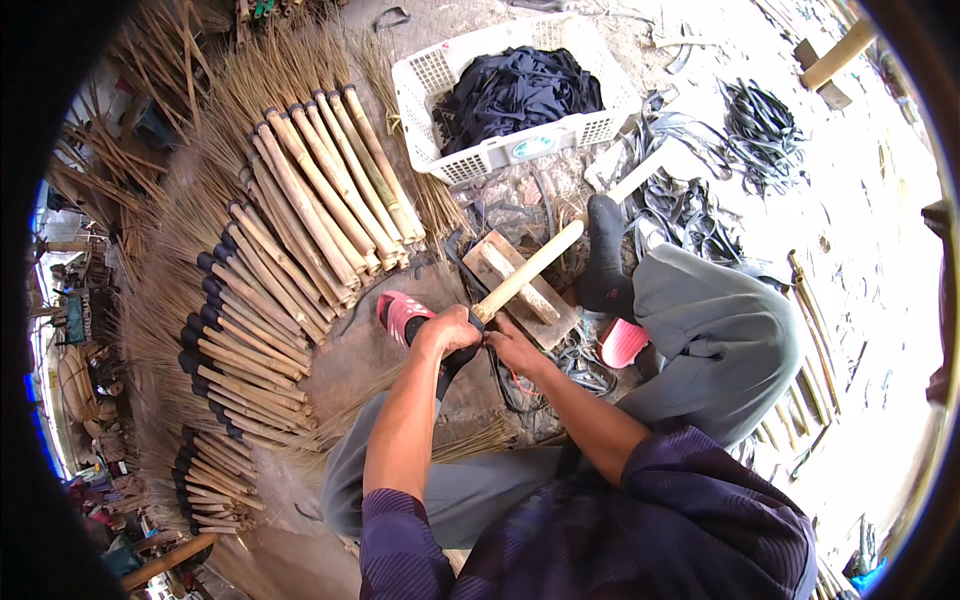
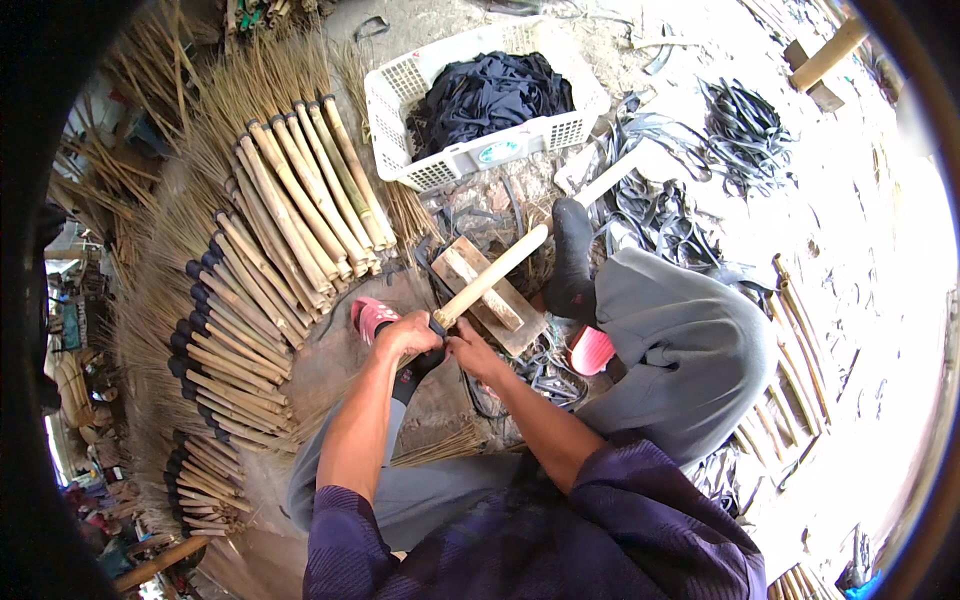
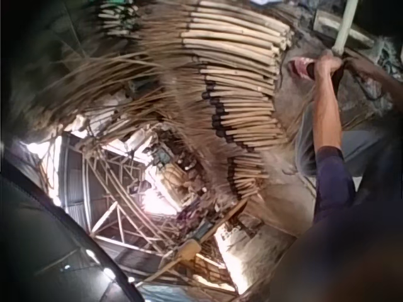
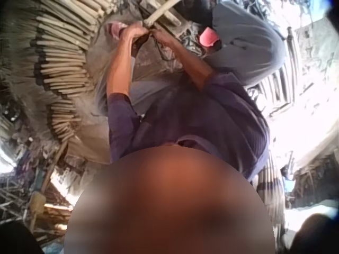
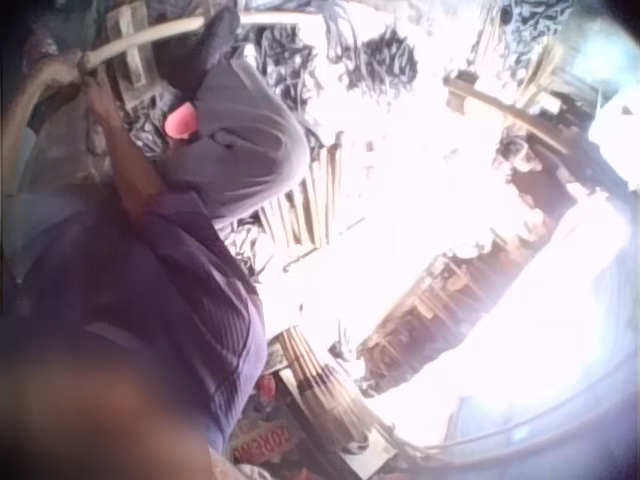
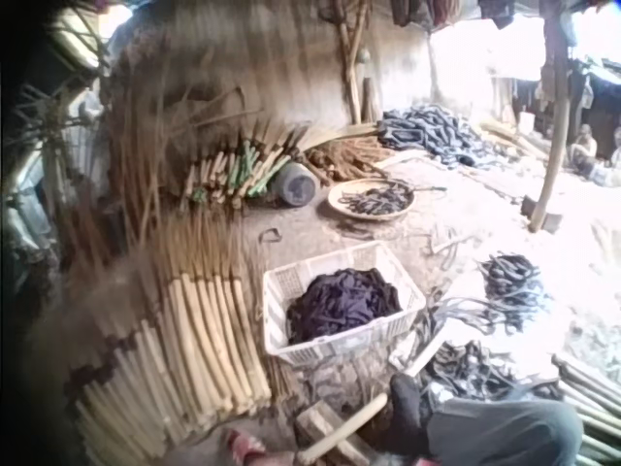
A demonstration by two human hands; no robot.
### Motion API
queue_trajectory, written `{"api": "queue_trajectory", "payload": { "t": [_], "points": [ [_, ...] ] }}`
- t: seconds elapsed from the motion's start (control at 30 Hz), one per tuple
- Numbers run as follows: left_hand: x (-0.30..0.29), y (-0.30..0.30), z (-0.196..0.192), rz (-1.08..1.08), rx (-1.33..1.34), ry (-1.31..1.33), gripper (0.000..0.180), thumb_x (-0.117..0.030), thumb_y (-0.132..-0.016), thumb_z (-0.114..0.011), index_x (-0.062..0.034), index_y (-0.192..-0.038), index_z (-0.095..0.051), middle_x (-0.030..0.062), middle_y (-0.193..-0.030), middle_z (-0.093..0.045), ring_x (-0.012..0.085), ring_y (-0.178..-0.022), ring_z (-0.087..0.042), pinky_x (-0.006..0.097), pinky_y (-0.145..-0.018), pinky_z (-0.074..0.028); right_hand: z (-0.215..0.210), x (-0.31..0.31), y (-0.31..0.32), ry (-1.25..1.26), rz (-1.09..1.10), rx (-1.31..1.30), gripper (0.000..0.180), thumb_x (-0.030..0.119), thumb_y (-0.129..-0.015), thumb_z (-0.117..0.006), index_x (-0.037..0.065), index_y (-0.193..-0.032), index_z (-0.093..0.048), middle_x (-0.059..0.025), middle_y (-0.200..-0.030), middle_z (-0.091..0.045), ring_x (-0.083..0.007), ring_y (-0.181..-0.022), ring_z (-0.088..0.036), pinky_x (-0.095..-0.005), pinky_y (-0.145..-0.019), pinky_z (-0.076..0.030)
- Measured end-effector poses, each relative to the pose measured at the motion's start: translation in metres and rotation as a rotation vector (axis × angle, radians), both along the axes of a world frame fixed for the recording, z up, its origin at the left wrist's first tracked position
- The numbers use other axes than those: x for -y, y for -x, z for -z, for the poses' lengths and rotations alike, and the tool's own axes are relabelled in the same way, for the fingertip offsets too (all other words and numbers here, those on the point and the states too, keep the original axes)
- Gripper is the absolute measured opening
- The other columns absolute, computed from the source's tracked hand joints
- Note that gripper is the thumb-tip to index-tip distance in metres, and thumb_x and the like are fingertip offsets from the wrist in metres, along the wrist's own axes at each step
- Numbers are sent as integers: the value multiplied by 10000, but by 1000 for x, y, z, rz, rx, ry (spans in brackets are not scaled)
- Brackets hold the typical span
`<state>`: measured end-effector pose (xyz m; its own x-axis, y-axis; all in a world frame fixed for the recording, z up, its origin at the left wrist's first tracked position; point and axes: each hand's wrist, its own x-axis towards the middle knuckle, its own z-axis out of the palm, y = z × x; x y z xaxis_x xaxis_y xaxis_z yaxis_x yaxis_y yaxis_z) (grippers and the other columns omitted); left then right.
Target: The person sits on the floor and assembles brooms by binding straw bristles to wooden handles using black straps. They repeatedly wrap and tighten the straps around the bristle base, then place finished brooms aside.
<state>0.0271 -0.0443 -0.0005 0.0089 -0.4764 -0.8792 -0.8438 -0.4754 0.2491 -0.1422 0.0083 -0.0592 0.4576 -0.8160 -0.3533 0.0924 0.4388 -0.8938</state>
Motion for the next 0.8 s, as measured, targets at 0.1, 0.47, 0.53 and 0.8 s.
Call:
{"api": "queue_trajectory", "payload": {
  "t": [0.1, 0.47, 0.53, 0.8],
  "points": [
    [4, -4, 0, 6, -76, -60, 291, -188, -748, -748, 71, -873, -704, 130, -728, -697, 212, -614, -676, 385, -574, -531, 11, 10, -6, -377, -149, 264, 308, 96, -997, -502, 29, -1297, -528, -57, -1155, -651, -142, -1077, -619, -294, -936, -496],
    [-2, -9, -5, -34, -205, 17, 273, -235, -688, -799, 0, -816, -746, 63, -763, -744, 152, -654, -689, 314, -628, -555, 50, -5, 10, 421, -207, -228, 418, 168, -948, -613, -36, -1276, -451, -270, -1160, -629, -361, -1051, -636, -438, -951, -485],
    [-6, -8, -5, -89, -242, 26, 271, -237, -693, -796, 4, -809, -750, 72, -768, -747, 154, -655, -693, 317, -622, -559, 45, -8, 16, 352, -365, -341, 531, 157, -908, -650, -39, -1332, -397, -237, -1225, -580, -308, -1123, -596, -392, -1009, -451],
    [-6, -8, -4, -131, -314, 18, 176, -115, -724, -754, 43, -786, -709, 113, -708, -716, 191, -579, -699, 331, -542, -576, 29, 2, 5, 80, -121, 38, 322, 28, -944, -582, -11, -1256, -514, -84, -1139, -601, -166, -1074, -536, -331, -983, -443]
  ]
}}
